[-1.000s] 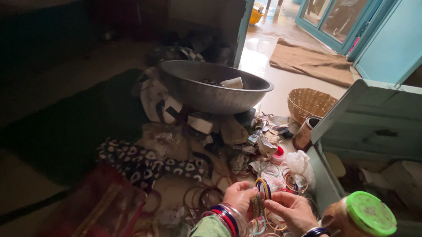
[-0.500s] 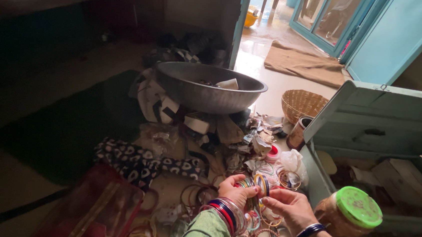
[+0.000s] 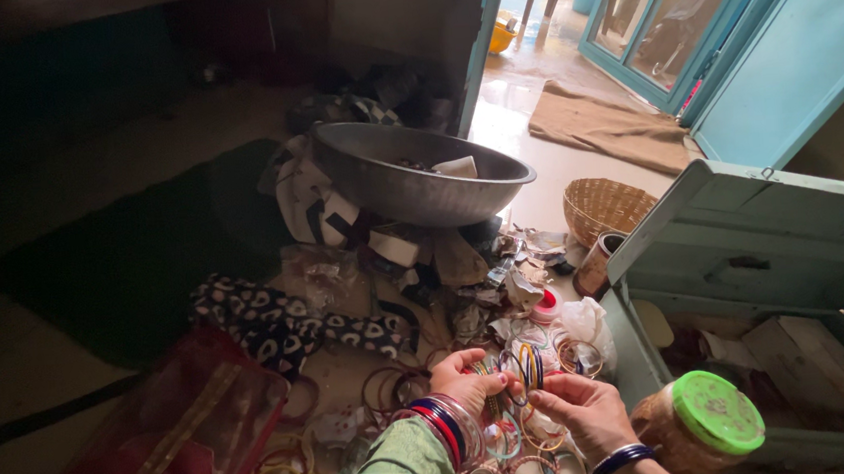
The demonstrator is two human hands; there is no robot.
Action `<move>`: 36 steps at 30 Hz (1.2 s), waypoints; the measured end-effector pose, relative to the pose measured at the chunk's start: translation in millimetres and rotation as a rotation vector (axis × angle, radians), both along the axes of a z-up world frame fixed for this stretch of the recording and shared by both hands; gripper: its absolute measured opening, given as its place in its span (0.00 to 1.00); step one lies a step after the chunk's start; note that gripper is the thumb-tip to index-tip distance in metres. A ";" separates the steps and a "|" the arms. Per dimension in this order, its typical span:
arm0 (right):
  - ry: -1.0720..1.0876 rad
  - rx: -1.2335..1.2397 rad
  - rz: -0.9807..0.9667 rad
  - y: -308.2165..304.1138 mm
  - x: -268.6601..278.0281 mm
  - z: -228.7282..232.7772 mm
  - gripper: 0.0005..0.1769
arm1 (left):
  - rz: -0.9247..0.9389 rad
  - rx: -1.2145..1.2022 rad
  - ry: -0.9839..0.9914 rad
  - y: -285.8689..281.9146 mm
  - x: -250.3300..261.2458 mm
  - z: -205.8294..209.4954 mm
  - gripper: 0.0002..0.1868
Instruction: The person sits on the floor and sorts through a large pile of colorful bangles, picking them up, inspecting them, and stacking them into small groups. They also handle a small container and a patterned cloth, placing items into a nearby metal box.
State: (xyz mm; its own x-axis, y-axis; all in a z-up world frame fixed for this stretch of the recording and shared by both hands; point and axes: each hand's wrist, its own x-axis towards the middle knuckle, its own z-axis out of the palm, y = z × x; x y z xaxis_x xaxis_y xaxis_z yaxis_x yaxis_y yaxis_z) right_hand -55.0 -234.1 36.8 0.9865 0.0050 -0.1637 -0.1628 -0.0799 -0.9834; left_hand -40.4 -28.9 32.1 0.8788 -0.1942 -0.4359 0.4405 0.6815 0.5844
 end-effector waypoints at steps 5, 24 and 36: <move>-0.030 -0.142 -0.004 5.9 -0.7 5.0 0.14 | -0.031 -0.003 -0.012 2.1 0.0 4.1 0.33; -0.011 -0.344 0.183 20.5 -8.1 32.2 0.10 | -0.107 -0.236 0.233 -9.2 12.9 -13.8 0.19; -0.064 -0.307 0.174 5.5 -6.4 45.8 0.11 | 0.080 -0.129 0.062 -1.1 5.8 -3.5 0.31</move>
State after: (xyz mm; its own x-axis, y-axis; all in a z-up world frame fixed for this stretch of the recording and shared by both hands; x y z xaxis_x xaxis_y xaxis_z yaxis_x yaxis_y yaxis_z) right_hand -61.5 -228.6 82.5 0.9835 0.1335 -0.1217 -0.0599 -0.3945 -0.9169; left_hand -34.5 -30.0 28.6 0.8658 -0.1827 -0.4659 0.4146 0.7833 0.4632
